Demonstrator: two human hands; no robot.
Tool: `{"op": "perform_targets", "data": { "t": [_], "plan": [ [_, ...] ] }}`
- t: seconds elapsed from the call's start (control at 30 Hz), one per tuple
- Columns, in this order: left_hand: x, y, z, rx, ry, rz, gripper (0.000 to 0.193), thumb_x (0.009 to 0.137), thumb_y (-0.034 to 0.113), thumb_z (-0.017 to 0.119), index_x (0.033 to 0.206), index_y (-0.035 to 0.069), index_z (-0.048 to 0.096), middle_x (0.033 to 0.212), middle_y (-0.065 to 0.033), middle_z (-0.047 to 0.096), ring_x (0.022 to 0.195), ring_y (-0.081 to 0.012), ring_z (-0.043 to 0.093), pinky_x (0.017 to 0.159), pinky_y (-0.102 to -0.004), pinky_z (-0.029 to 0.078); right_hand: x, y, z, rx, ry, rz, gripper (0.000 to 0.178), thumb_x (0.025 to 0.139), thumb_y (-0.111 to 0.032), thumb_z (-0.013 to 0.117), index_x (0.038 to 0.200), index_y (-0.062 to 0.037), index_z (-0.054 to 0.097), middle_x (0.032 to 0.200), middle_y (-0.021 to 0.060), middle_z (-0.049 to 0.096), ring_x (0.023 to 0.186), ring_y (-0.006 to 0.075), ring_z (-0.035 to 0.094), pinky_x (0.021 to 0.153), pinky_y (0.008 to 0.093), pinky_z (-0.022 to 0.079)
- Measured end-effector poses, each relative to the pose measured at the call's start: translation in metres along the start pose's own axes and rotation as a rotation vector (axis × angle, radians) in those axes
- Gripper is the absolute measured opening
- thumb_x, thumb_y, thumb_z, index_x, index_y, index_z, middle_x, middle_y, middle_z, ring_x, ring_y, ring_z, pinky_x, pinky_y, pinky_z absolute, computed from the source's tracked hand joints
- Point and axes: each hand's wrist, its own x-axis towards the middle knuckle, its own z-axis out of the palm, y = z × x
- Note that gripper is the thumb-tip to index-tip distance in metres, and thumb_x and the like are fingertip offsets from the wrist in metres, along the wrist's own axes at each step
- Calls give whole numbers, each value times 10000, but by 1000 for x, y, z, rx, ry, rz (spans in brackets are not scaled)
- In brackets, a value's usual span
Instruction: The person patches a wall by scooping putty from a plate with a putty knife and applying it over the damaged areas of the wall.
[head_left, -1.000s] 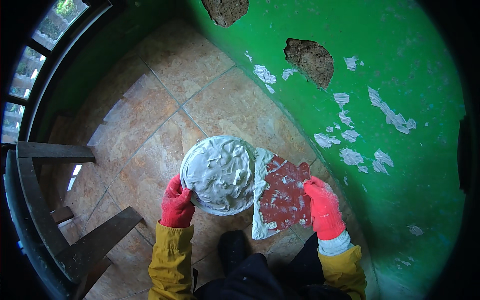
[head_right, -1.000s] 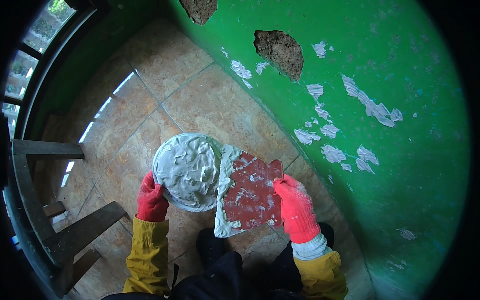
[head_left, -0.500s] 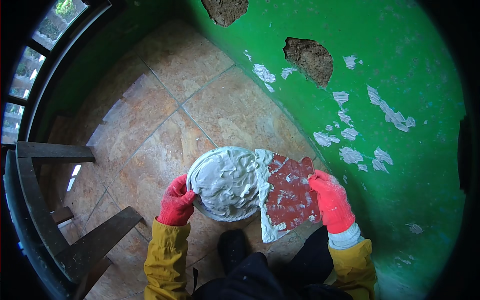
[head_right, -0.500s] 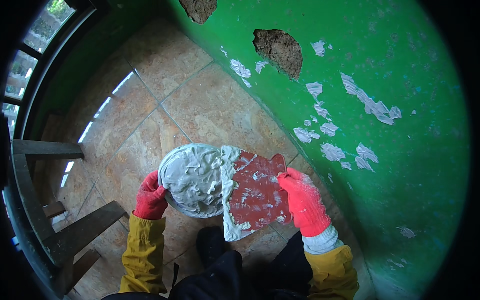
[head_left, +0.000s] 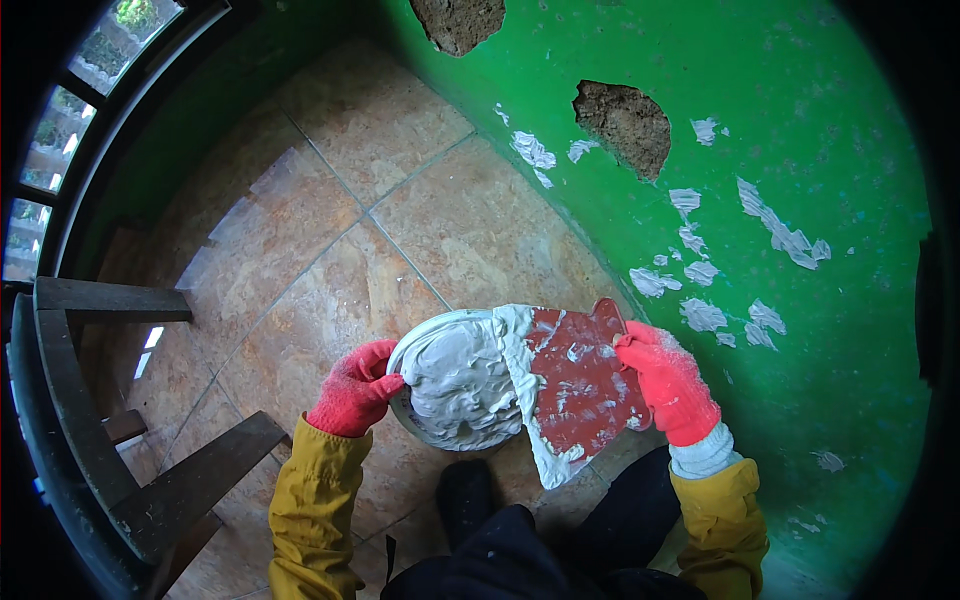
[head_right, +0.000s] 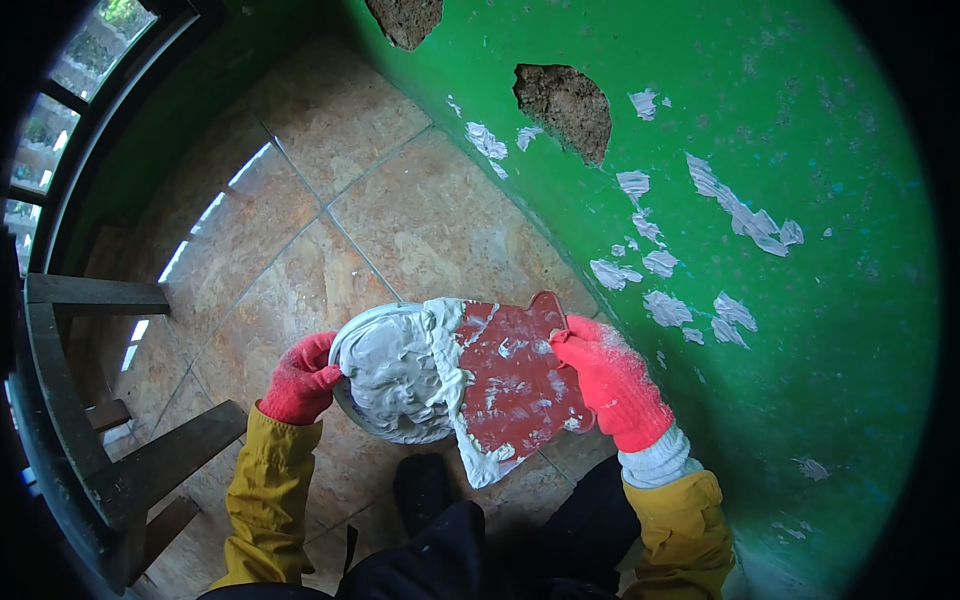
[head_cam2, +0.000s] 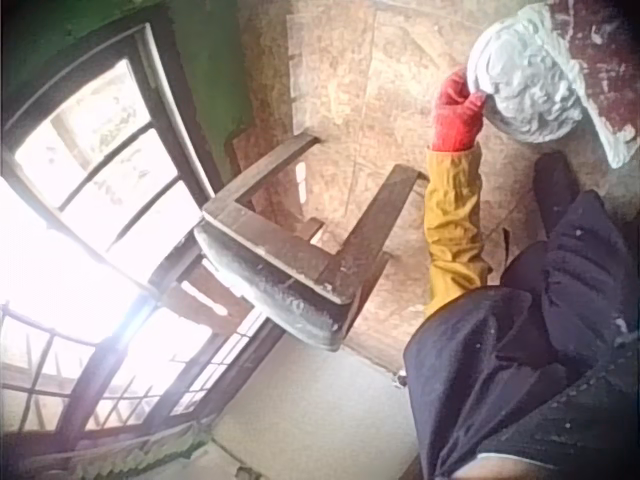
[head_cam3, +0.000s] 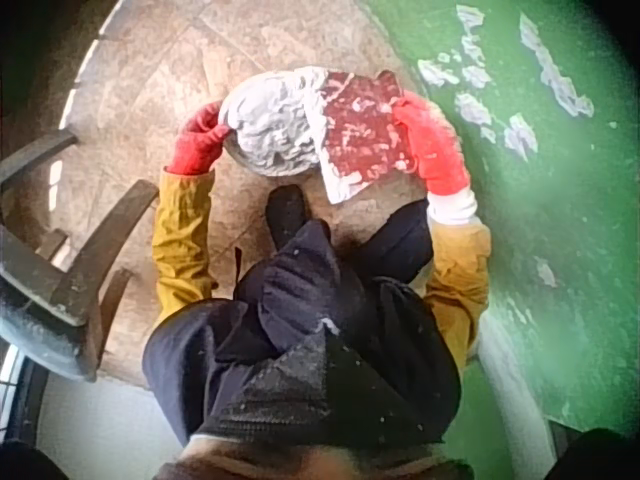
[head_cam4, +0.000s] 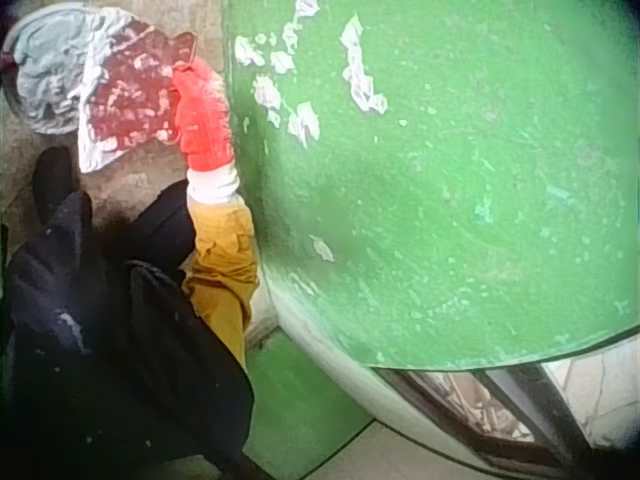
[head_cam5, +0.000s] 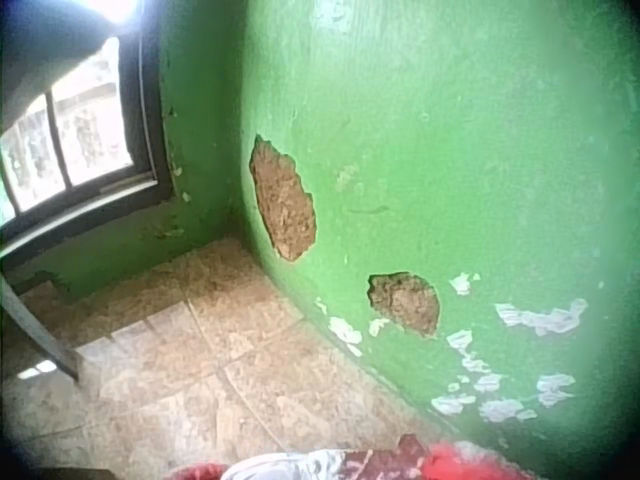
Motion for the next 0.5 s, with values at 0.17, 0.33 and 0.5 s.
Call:
{"op": "perform_targets", "data": {
  "t": [0.17, 0.33, 0.5],
  "plan": [
    [11, -1, 7, 45, -19, -65, 406, 760, 18, 650, 1131, -28, 493, 1056, -86, 593, 970, -168, 558, 875, -290, 423, -4, 18, 14, 182, 86, -21, 240, 845, -90, 500, 1042, 31, 563, 1084, 131, 545, 909, 209, 550, 782, 295, 444],
    [14, -22, -1, 3, 31, -24, 440, 725, 89, 704, 1102, -33, 514, 1042, -94, 604, 958, -176, 569, 852, -291, 432, -2, 16, 41, 850, 240, 448, 234, 850, -87, 511, 1043, 34, 565, 1049, 103, 566, 885, 144, 552, 767, 269, 450],
    [18, -30, -9, -31, 55, 25, 459, 726, 110, 708, 1113, -31, 506, 1041, -92, 605, 959, -173, 568, 856, -289, 429, 23, 26, 49, 1237, 320, 670, 191, 862, -114, 488, 988, 5, 570, 941, 70, 602, 797, 138, 579, 707, 270, 474]
  ]
}}
